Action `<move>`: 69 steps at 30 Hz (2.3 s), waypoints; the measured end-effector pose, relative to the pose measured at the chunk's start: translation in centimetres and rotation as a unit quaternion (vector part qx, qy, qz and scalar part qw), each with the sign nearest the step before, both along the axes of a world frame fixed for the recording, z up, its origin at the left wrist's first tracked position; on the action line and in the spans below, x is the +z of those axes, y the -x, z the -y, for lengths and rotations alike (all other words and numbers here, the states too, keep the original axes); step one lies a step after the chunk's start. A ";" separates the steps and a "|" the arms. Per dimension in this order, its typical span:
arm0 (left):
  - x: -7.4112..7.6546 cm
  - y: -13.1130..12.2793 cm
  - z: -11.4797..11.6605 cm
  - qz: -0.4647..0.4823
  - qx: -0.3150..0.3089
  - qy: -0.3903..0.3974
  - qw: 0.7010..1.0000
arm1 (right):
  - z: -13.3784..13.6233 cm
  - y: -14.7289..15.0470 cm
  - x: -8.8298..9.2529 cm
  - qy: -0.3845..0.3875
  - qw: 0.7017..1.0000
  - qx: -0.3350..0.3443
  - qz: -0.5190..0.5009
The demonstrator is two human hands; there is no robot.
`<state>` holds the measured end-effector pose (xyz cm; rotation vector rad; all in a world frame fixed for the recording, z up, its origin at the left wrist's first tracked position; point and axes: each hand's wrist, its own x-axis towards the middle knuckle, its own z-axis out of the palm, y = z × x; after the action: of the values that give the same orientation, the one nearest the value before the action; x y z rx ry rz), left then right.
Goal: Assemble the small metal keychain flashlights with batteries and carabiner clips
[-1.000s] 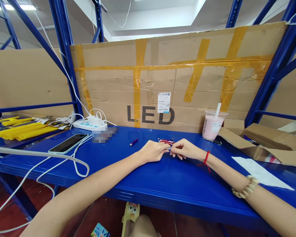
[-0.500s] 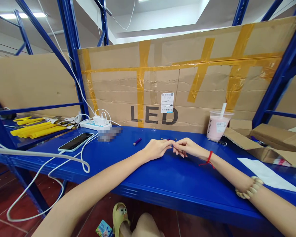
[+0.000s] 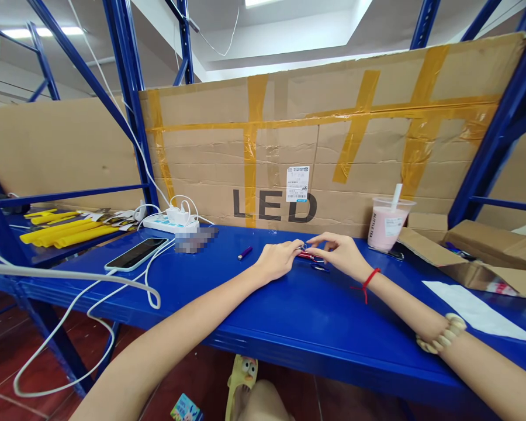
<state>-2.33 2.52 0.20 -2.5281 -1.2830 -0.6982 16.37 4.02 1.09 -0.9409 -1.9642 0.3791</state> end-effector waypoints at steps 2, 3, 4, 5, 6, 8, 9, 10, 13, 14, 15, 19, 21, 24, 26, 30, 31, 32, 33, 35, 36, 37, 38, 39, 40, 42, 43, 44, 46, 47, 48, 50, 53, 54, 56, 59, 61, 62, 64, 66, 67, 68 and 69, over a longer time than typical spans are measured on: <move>0.0 0.0 0.0 -0.003 -0.002 0.000 1.000 | 0.0 -0.1 0.1 -0.047 0.999 0.006 0.022; 0.0 0.0 0.0 -0.005 -0.002 0.001 1.000 | 0.0 -0.1 0.1 -0.067 0.997 0.011 0.032; 0.0 0.0 0.0 -0.007 -0.002 0.003 1.000 | 0.0 -0.2 0.1 -0.083 0.996 0.014 0.042; -0.1 0.0 0.0 -0.008 -0.002 0.004 1.000 | -0.1 -0.2 0.1 -0.098 0.994 0.015 0.052; -0.1 -0.1 0.0 -0.009 -0.004 0.004 1.000 | -0.1 -0.3 0.1 -0.114 0.991 0.013 0.063; -0.2 0.0 -0.1 -0.011 -0.014 0.001 1.000 | -0.3 -0.4 -0.1 -0.147 0.986 0.006 0.084; -0.3 0.0 -0.1 -0.013 -0.021 -0.003 1.000 | -0.4 -0.5 -0.2 -0.162 0.982 0.003 0.093; -0.3 0.0 -0.2 -0.014 -0.027 -0.007 0.999 | -0.4 -0.5 -0.2 -0.174 0.980 0.002 0.102; -0.5 0.0 -0.3 -0.014 -0.038 -0.013 0.999 | -0.6 -0.6 -0.5 -0.192 0.974 0.002 0.116; -0.5 0.0 -0.3 -0.012 -0.042 -0.013 0.999 | -0.6 -0.6 -0.5 -0.194 0.974 0.003 0.118; -0.6 0.0 -0.3 -0.008 -0.048 -0.012 0.999 | -0.6 -0.7 -0.5 -0.195 0.974 0.003 0.117; -0.9 -0.1 -0.3 0.016 -0.069 0.000 0.997 | -0.4 -0.6 -0.5 -0.198 0.974 0.010 0.113; -1.0 0.0 -0.3 0.031 -0.080 0.006 0.996 | -0.3 -0.6 -0.5 -0.196 0.974 0.009 0.109; -1.1 0.0 -0.3 0.049 -0.109 0.019 0.993 | -0.2 -0.5 -0.4 -0.182 0.978 0.014 0.104; -1.0 0.1 -0.2 0.056 -0.118 0.030 0.991 | -0.1 -0.5 -0.4 -0.175 0.979 0.019 0.102; -0.8 0.1 0.1 0.062 -0.109 0.036 0.991 | 0.2 -0.5 -0.2 -0.177 0.978 0.021 0.111; -0.8 0.1 0.2 0.063 -0.105 0.036 0.992 | 0.2 -0.5 -0.2 -0.179 0.977 0.020 0.117; -0.7 0.1 0.2 0.064 -0.101 0.037 0.992 | 0.3 -0.5 -0.2 -0.180 0.976 0.017 0.122; -0.7 0.1 0.3 0.064 -0.099 0.038 0.992 | 0.3 -0.5 -0.2 -0.180 0.975 0.016 0.127; -0.7 0.1 0.3 0.064 -0.100 0.040 0.992 | 0.4 -0.4 -0.2 -0.168 0.977 0.010 0.130; -0.7 0.1 0.3 0.065 -0.102 0.041 0.992 | 0.4 -0.4 -0.2 -0.152 0.980 0.007 0.127; -0.7 0.1 0.3 0.064 -0.106 0.040 0.992 | 0.4 -0.3 -0.3 -0.128 0.985 0.005 0.119; -0.7 0.2 0.3 0.063 -0.109 0.037 0.991 | 0.4 -0.3 -0.3 -0.095 0.990 0.004 0.108; -0.7 0.2 0.3 0.059 -0.112 0.033 0.991 | 0.4 -0.2 -0.4 -0.054 0.994 0.005 0.095; -0.7 0.2 0.3 0.053 -0.115 0.028 0.992 | 0.4 -0.2 -0.5 -0.009 0.997 0.009 0.081; -0.6 0.2 0.2 0.035 -0.121 0.017 0.992 | 0.3 -0.1 -0.5 0.077 0.995 0.025 0.055; -0.6 0.2 0.2 0.025 -0.123 0.013 0.992 | 0.3 -0.1 -0.5 0.110 0.992 0.034 0.044; -0.6 0.2 0.3 0.017 -0.123 0.009 0.992 | 0.4 0.0 -0.4 0.135 0.989 0.044 0.036; -0.6 0.2 0.3 0.003 -0.122 0.007 0.992 | 0.4 0.0 -0.3 0.164 0.984 0.060 0.027; -0.5 0.2 0.3 -0.002 -0.120 0.008 0.993 | 0.5 0.0 -0.2 0.175 0.982 0.062 0.025; -0.5 0.2 0.3 -0.006 -0.119 0.008 0.993 | 0.6 0.0 -0.1 0.186 0.980 0.061 0.023; -0.5 0.2 0.4 -0.016 -0.117 0.008 0.993 | 0.8 0.1 0.1 0.213 0.975 0.054 0.021; -0.4 0.2 0.5 -0.037 -0.117 0.005 0.992 | 1.0 0.1 0.2 0.262 0.964 0.050 0.016; -0.3 0.1 0.6 -0.040 -0.118 0.005 0.992 | 1.1 0.1 0.3 0.278 0.959 0.051 0.013; -0.3 0.1 0.7 -0.030 -0.128 0.008 0.991 | 1.2 0.1 0.4 0.310 0.949 0.053 0.002; -0.3 0.2 0.6 0.000 -0.151 0.007 0.988 | 1.5 0.2 0.5 0.343 0.938 0.050 -0.021; -0.4 0.3 0.4 0.004 -0.151 0.001 0.989 | 1.6 0.4 0.5 0.348 0.936 0.042 -0.037; -0.4 0.3 0.3 -0.001 -0.144 -0.002 0.990 | 1.6 0.5 0.4 0.348 0.936 0.037 -0.043; -0.5 0.4 -0.1 -0.017 -0.124 -0.006 0.992 | 1.5 0.7 0.1 0.339 0.939 0.030 -0.051; -0.5 0.4 -0.4 -0.031 -0.102 -0.012 0.994 | 1.2 0.9 -0.2 0.319 0.946 0.026 -0.055; -0.4 0.4 -0.5 -0.034 -0.093 -0.016 0.995 | 1.1 1.0 -0.3 0.303 0.951 0.024 -0.056; -0.4 0.4 -0.6 -0.035 -0.085 -0.020 0.996 | 1.0 1.0 -0.4 0.284 0.957 0.022 -0.056; -0.4 0.3 -0.7 -0.034 -0.079 -0.024 0.996 | 0.9 1.0 -0.4 0.261 0.964 0.020 -0.054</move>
<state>-2.63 3.21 -0.17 -2.6111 -1.0395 -0.6614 15.32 3.14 0.68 -1.1776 -1.8152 0.9839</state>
